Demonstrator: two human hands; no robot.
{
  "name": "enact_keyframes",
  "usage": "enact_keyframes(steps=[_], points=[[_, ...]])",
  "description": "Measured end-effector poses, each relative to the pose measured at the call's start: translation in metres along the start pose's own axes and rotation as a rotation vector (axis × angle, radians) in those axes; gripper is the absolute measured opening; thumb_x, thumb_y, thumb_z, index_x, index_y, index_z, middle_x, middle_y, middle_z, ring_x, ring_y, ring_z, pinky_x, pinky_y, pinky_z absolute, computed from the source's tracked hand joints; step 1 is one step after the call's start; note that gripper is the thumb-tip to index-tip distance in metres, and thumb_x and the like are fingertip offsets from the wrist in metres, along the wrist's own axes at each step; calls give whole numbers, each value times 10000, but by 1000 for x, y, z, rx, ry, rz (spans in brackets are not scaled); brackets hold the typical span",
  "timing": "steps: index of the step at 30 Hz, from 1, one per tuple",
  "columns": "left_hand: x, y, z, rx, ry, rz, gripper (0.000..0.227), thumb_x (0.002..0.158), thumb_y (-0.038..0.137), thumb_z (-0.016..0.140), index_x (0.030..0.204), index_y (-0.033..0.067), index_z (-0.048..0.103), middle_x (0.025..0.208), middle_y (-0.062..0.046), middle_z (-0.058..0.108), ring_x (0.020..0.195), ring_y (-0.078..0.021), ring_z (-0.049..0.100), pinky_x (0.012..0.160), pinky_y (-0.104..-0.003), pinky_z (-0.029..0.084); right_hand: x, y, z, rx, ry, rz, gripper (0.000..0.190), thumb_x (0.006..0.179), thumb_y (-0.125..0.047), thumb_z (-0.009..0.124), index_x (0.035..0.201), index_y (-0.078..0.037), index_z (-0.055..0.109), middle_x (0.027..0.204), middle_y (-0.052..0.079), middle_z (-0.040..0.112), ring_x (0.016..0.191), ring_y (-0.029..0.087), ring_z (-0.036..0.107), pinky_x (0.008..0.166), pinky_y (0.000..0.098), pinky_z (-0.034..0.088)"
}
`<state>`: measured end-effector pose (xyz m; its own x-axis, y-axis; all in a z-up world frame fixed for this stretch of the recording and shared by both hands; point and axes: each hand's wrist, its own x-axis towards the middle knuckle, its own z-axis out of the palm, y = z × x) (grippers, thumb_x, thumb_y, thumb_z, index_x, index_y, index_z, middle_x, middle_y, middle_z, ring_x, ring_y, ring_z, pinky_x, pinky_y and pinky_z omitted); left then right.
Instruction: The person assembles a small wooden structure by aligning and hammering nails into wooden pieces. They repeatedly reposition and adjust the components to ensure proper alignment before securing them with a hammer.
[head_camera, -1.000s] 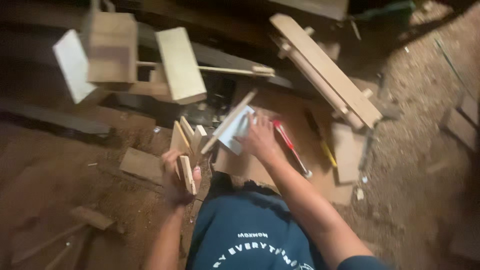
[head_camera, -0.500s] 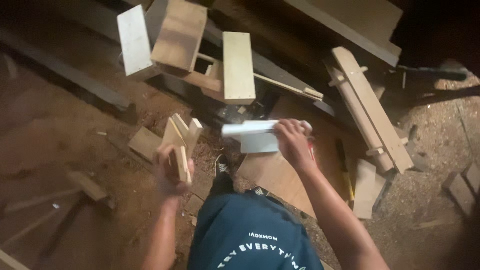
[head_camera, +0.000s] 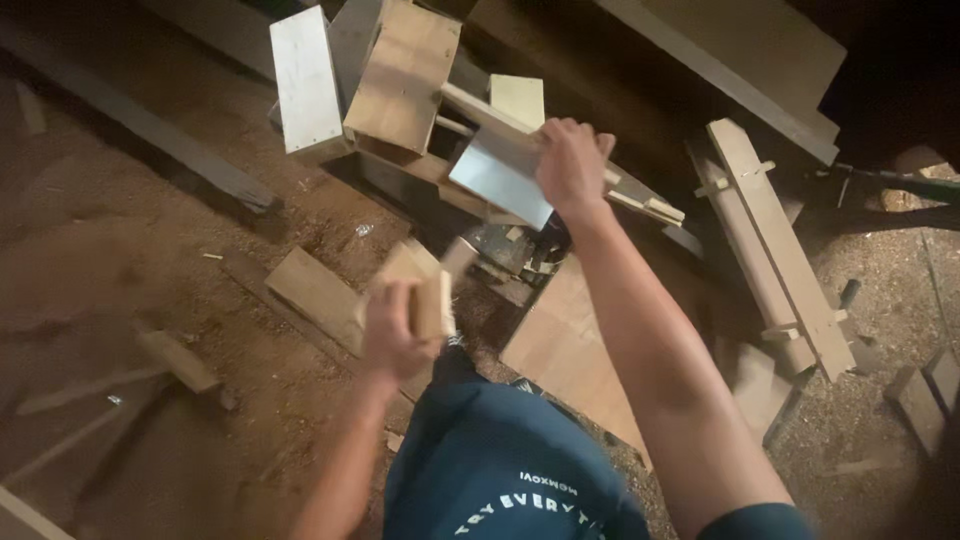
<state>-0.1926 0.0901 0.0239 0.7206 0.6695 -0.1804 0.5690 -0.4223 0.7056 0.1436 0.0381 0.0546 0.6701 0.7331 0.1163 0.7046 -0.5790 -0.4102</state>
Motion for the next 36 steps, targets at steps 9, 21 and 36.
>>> enact_keyframes(steps=[9, 21, 36], points=[[-8, 80, 28, 37, -138, 398, 716, 717, 535, 824, 1195, 26, 663, 1246, -246, 618, 1192, -415, 581, 977, -522, 485, -83, 65, -18, 119, 230, -56, 294, 1004, -179, 680, 1287, -118, 625, 1274, 129, 650, 1252, 324, 555, 1069, 463, 284], [72, 186, 107, 171, -1047, 59, 502, 797, 432, 794, 1145, 107, 634, 1016, -113, 752, 893, -215, 716, 836, -362, 558, -364, 160, 1, 186, 193, 752, 323, 895, -193, 707, 1206, -124, 649, 1202, 104, 638, 1160, 289, 593, 992, 467, 389], [82, 211, 153, 331, -1024, 226, 382, 822, 386, 748, 1113, 142, 785, 1010, -117, 777, 867, -253, 721, 809, -389, 550, -375, 173, 2, 126, 170, 635, 373, 894, -219, 754, 1224, -116, 614, 1166, 118, 645, 1106, 335, 607, 910, 461, 465]])
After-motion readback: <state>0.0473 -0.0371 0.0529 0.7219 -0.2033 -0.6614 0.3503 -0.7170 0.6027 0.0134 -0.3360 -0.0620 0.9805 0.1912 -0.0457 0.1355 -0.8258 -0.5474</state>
